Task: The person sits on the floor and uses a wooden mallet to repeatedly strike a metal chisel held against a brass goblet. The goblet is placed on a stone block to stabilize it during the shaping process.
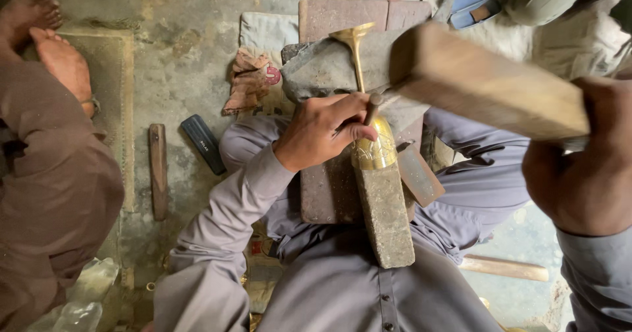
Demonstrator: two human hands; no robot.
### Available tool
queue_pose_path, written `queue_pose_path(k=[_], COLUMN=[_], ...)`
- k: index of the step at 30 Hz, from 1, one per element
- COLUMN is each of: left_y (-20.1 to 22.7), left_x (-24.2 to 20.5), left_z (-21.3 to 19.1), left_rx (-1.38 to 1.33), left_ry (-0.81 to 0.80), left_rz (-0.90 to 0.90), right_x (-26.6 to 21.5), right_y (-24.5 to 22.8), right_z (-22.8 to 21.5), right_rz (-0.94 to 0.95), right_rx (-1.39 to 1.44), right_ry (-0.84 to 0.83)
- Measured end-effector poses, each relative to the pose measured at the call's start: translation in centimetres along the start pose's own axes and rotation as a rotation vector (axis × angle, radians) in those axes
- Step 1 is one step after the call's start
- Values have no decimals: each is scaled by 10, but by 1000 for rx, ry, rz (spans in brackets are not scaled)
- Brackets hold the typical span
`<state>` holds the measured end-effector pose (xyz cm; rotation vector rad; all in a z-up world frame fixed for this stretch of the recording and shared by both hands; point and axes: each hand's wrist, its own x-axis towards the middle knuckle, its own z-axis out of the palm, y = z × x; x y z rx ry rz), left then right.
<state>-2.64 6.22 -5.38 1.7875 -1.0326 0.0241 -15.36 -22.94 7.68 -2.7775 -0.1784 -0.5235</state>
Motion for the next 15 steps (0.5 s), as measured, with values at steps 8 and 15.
queue_pose_path(k=[8,15], left_y=[2,3], left_x=[7,5], left_z=[-2,-5], left_rx=[-13,-33], left_ry=[-53,-34], left_rz=[19,101], right_x=[-20,-30], right_y=[9,-1], right_z=[7,17], right_rz=[115,81], right_rx=[91,35], right_ry=[-34,90])
